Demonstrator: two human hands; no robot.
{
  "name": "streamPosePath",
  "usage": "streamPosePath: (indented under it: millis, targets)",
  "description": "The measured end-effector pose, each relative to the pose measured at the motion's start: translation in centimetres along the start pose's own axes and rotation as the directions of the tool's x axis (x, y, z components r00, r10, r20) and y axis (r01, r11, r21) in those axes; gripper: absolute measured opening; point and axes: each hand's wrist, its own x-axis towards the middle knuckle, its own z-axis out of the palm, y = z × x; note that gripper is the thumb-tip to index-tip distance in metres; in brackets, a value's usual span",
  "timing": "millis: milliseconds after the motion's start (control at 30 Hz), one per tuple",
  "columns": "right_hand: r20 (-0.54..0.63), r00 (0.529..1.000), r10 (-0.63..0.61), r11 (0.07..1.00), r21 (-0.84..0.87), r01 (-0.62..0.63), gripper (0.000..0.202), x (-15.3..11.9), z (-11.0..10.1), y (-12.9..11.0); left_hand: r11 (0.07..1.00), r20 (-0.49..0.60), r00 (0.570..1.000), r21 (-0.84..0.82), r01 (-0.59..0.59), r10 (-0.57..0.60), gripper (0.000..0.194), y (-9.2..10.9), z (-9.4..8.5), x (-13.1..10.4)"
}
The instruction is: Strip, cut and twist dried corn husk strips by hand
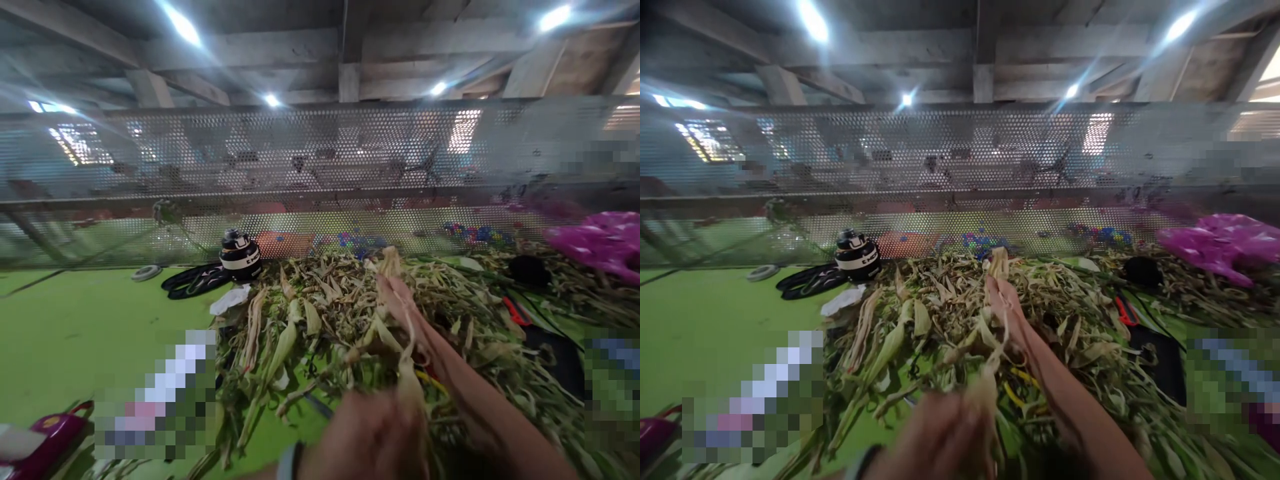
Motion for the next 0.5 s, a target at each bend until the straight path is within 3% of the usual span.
streamPosePath:
  millis: [33, 100, 167, 200, 333, 400, 500]
  targets:
    - [0.026, 1.000, -0.001, 1.000, 0.006, 0.001, 0.039, 0.4, -0.3, 0.2, 0.998, -0.029, 0.999, -0.064, 0.029, -0.031, 0.043, 0.4, -0.6, 0.4]
    - [0.079, 0.997, -0.003, 1.000, 0.031, 0.001, 0.036, 1.0, -0.4, 0.4, 0.914, -0.183, 0.961, -0.386, 0.123, -0.207, 0.034, 1.2, -2.4, 1.5]
    - [0.107, 0.994, -0.002, 0.998, 0.067, -0.005, 0.032, 1.4, -0.6, 0.4, 0.860, -0.302, 0.916, -0.503, 0.083, -0.265, 0.029, 1.7, -4.5, 2.1]
    - [0.110, 0.994, 0.001, 0.996, 0.086, -0.011, 0.030, 1.6, -0.8, 0.3, 0.858, -0.309, 0.910, -0.507, 0.090, -0.278, 0.029, 1.9, -5.4, 2.2]
    - [0.113, 0.992, 0.062, 0.986, 0.148, -0.079, 0.028, 2.2, -2.6, 0.0, 0.902, -0.177, 0.931, -0.360, 0.241, -0.319, 0.025, 1.2, -8.0, 1.2]
    - [0.113, 0.988, 0.104, 0.978, 0.167, -0.122, 0.027, 2.4, -3.3, 0.1, 0.898, -0.099, 0.916, -0.267, 0.351, -0.388, 0.028, 0.6, -8.8, 0.5]
    - [0.107, 0.982, 0.155, 0.969, 0.179, -0.172, 0.028, 2.5, -3.6, 0.9, 0.889, -0.028, 0.910, -0.227, 0.398, -0.414, 0.026, 0.8, -10.0, -0.8]
